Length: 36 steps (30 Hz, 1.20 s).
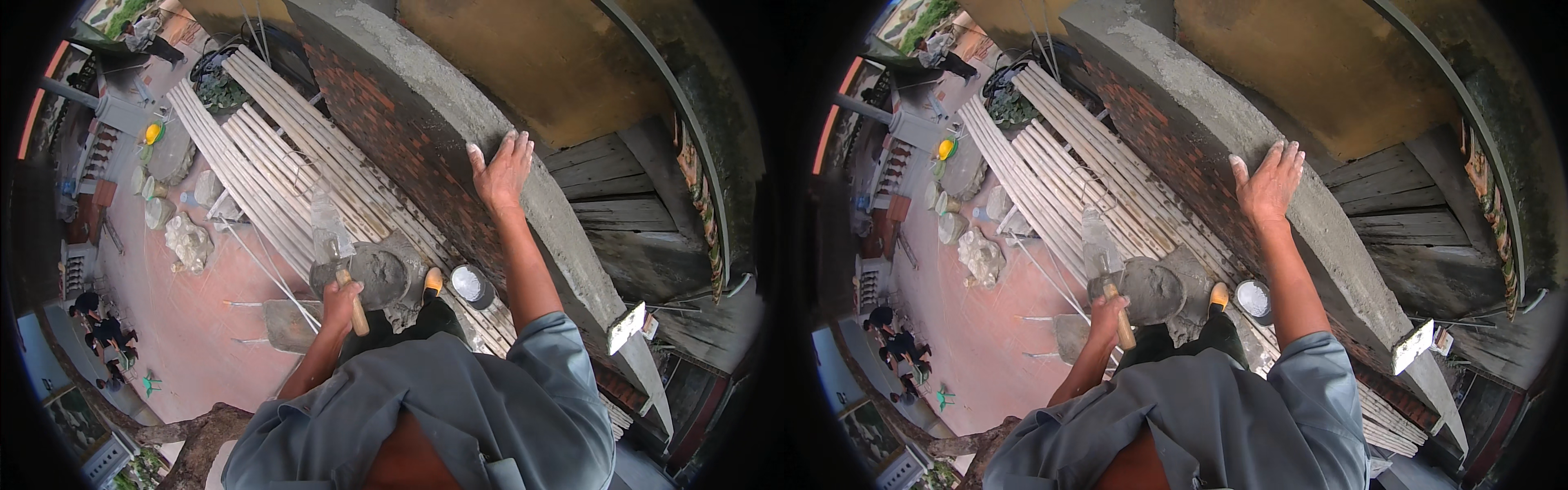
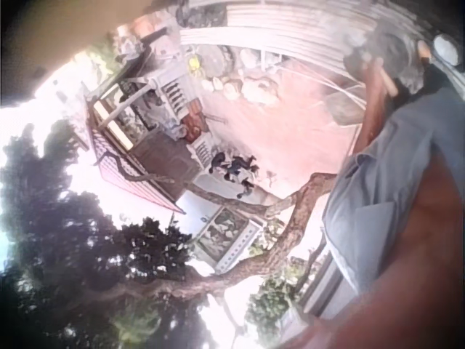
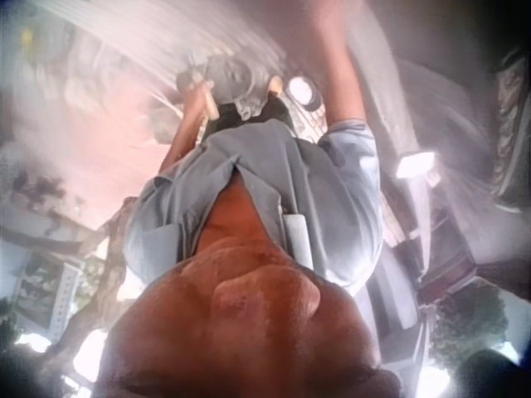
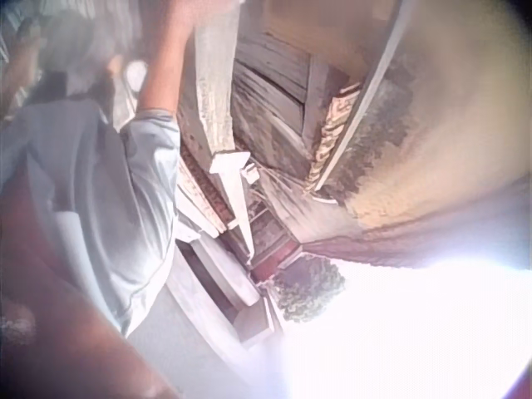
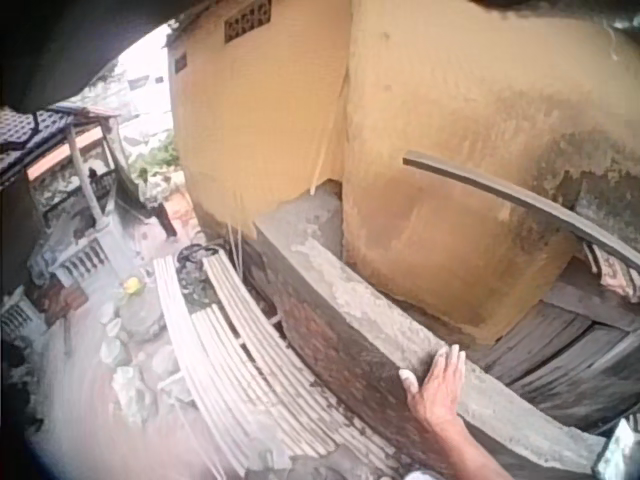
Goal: The person applies wet cement to a curved brick wall using a trowel and a bucket, then smooths the surface with a rectangular float. The person repeatedly scoops cement, applies it to the wall, and levels it while standing on a bamboo scaffold.
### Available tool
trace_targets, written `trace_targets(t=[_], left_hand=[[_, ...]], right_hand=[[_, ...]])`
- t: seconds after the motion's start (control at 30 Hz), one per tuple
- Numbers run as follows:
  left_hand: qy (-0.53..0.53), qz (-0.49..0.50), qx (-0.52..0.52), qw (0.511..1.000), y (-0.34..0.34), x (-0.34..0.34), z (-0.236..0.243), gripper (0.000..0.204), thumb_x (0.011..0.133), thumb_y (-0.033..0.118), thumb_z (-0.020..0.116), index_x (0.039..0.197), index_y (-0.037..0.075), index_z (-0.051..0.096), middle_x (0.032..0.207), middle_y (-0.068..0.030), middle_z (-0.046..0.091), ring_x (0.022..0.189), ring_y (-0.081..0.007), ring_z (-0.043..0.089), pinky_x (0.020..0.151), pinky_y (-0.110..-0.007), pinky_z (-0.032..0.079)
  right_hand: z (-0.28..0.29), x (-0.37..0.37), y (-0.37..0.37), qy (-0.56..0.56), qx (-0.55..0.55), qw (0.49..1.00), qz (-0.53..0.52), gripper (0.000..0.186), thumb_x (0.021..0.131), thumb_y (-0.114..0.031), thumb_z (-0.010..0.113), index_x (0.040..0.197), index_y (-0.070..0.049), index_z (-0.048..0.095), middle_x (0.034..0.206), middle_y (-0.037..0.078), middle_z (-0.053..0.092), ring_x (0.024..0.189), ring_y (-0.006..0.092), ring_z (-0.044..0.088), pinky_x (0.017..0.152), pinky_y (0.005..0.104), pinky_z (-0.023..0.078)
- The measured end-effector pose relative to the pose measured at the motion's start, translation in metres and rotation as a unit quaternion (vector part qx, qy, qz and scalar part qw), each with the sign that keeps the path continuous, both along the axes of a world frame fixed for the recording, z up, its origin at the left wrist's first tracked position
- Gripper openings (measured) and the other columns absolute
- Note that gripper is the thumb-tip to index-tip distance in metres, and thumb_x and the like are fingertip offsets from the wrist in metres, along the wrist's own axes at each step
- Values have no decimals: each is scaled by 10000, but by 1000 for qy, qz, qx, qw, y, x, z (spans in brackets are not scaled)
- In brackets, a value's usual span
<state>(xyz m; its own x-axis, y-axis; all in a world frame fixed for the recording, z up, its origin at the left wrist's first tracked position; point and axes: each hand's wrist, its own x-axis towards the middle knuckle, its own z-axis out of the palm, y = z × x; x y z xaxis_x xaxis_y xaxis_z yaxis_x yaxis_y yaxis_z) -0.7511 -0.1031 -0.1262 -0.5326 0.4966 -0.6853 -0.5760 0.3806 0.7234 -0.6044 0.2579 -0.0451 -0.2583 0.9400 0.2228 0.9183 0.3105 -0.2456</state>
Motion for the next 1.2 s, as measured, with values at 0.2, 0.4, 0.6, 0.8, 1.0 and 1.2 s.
trace_targets(t=[0.2, 0.4, 0.6, 0.8, 1.0, 1.2], left_hand=[[2, 55, 6, 998, -20, -32, -6, 61, 875, 50, 707, 902, 37, 654, 792, 25, 589, 717, -83, 535, 657, -289, 443], [-12, 107, -1, 994, -47, -65, -17, 58, 884, 47, 697, 913, 33, 650, 799, 21, 595, 733, -82, 548, 668, -285, 452], [-3, 116, -5, 993, -66, -96, -28, 58, 893, 32, 683, 945, 23, 658, 820, 20, 604, 747, -86, 555, 685, -288, 461], [5, 130, 39, 991, -73, -119, -37, 91, 890, 57, 683, 971, 17, 671, 846, 12, 627, 765, -89, 567, 702, -304, 475], [-51, 129, -43, 989, -90, -133, -61, 109, 887, 75, 672, 975, 10, 677, 855, 8, 630, 760, -89, 559, 698, -304, 473], [-20, 141, 2, 990, -89, -139, -74, 80, 892, 83, 676, 944, 23, 672, 826, 20, 608, 737, -81, 538, 665, -303, 454]], right_hand=[[-16, -77, 15, -57, -49, 997, -27, 1083, 936, -715, 594, 1568, 112, 291, 1641, 361, 221, 1558, 512, 148, 1278, 572, 137], [-21, -215, 65, -47, -46, 993, 95, 1070, 940, -736, 563, 1573, 88, 305, 1644, 350, 227, 1563, 501, 144, 1281, 572, 127], [-23, -280, 100, -45, 11, 995, 85, 1067, 933, -765, 537, 1553, 85, 354, 1647, 326, 253, 1557, 493, 181, 1265, 597, 142], [-19, -350, 127, -80, -48, 990, 105, 1046, 931, -778, 524, 1553, 49, 373, 1627, 302, 315, 1543, 492, 224, 1258, 593, 183], [-18, -421, 163, -108, 3, 960, 259, 961, 942, -761, 530, 1561, -34, 415, 1662, 139, 361, 1552, 336, 297, 1244, 546, 281], [16, -351, 157, -57, -17, 967, 246, 600, 1016, -532, 566, 1403, -77, 624, 1401, 197, 634, 1337, 376, 570, 1145, 499, 399]])
